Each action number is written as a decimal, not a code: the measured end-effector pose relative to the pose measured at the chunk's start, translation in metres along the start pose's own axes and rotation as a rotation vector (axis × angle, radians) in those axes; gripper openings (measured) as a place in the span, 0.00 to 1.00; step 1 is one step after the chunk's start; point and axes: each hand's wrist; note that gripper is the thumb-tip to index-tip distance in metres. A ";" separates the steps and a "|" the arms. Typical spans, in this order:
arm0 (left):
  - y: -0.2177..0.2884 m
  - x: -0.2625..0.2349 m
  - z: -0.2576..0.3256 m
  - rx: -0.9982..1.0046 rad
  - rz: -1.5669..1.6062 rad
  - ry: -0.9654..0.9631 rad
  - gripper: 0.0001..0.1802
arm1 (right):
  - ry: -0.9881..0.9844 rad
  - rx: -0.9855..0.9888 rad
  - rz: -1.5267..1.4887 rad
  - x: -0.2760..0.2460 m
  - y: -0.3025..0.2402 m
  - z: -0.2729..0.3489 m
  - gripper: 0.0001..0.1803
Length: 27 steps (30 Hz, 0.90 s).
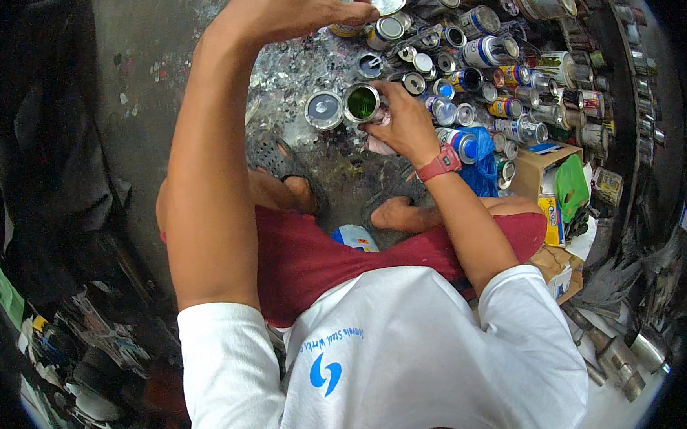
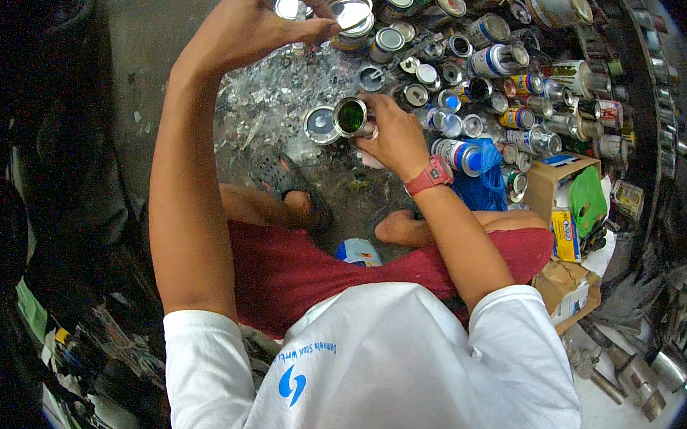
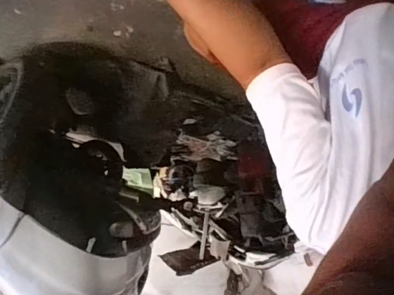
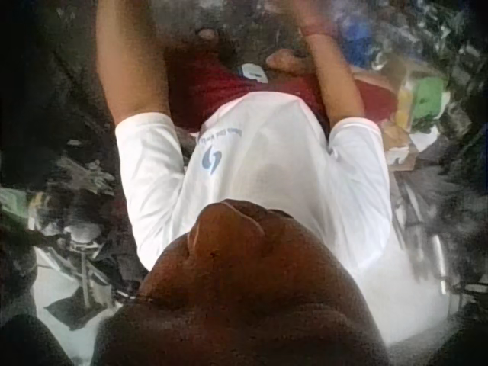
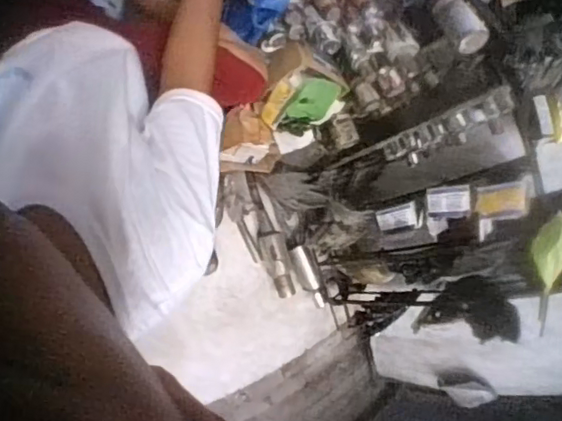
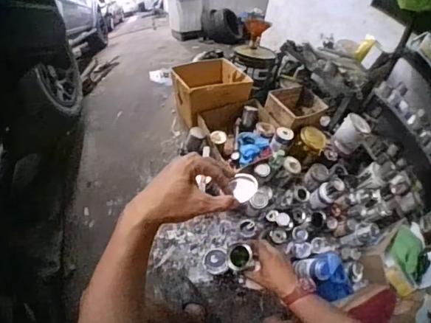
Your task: The person sits on the floor surrounded by numerous paint cans and uses a white cloth to wipe the rims of the cans. They then pick up a can and stir the contents with the cloth. The person stands up and walks through a garage area containing several cars while continuing to stir the paint can.
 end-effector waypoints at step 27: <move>0.008 -0.026 0.019 -0.113 -0.074 -0.010 0.21 | -0.183 0.004 0.342 0.020 -0.015 -0.022 0.36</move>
Point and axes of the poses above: each hand's wrist, its own z-axis away from the middle knuckle, its own x-axis out of the palm, y = z × x, and after that the axes turned 6 degrees about -y, right-handed
